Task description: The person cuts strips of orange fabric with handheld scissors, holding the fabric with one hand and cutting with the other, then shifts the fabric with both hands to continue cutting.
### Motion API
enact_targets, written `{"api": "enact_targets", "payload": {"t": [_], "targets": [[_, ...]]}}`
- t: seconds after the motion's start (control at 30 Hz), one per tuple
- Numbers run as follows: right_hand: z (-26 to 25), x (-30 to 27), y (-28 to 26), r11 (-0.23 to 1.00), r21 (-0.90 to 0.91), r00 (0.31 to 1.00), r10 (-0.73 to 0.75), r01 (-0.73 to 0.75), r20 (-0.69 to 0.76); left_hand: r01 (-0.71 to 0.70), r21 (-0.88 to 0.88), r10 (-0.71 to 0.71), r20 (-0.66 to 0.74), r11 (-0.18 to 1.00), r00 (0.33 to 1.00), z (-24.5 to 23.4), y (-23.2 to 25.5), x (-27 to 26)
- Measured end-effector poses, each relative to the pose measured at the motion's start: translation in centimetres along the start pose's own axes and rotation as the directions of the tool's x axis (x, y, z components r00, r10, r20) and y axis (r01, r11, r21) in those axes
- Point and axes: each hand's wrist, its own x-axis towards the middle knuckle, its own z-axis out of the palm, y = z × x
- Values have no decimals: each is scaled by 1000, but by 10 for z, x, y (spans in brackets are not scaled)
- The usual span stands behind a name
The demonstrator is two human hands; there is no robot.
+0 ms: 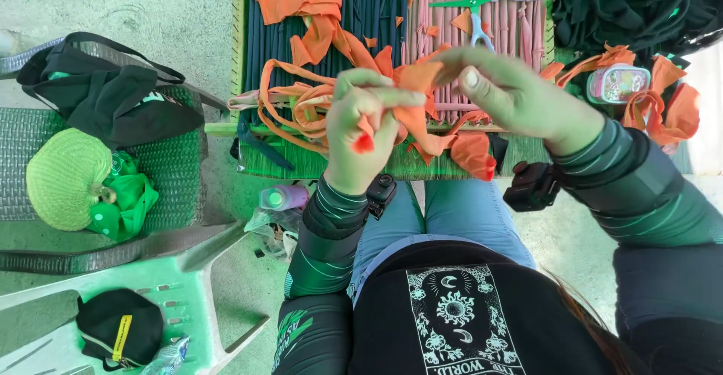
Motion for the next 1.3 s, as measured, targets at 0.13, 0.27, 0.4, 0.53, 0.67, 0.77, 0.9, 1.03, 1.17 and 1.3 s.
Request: {"api": "enact_targets", "payload": {"t": [0.13,0.27,0.4,0.53,0.67,0.77,0.9,1.03,1.17,1.3], "targets": [[13,6,-6,972,212,977,54,-98,205,-102,28,99,89,994,991,3,3,-3],[14,7,-7,880,452,986,99,-149,134,-93,0,92,80,996,993,4,-9,-18],[13,11,-8,878,477,999,40,-33,-4,153,-243,-133,97,958,986,8,12,3],[10,23,-2,961,266,988,105,-73,-109,567,-661,-514,306,491,801,19,-16,-9],[-15,44,26,983,179,994,63,-46,-94,530,-531,-507,204,661,838,36,-79,-46],[-67,62,96,700,-707,994,40,-104,-106,526,-501,-570,76,688,818,30,-72,-39],[-133,57,236,268,-950,976,184,-162,-114,420,-423,-488,-63,803,870,16,-59,-27],[-152,50,287,321,-934,983,137,-158,-119,401,-323,-451,-97,857,887,7,-48,-30],[-135,63,245,320,-933,985,105,-163,-136,412,-382,-470,-68,827,880,4,-54,-30],[-145,51,230,246,-957,962,257,-155,-90,381,-347,-435,-89,857,896,-1,-45,-26]]}}
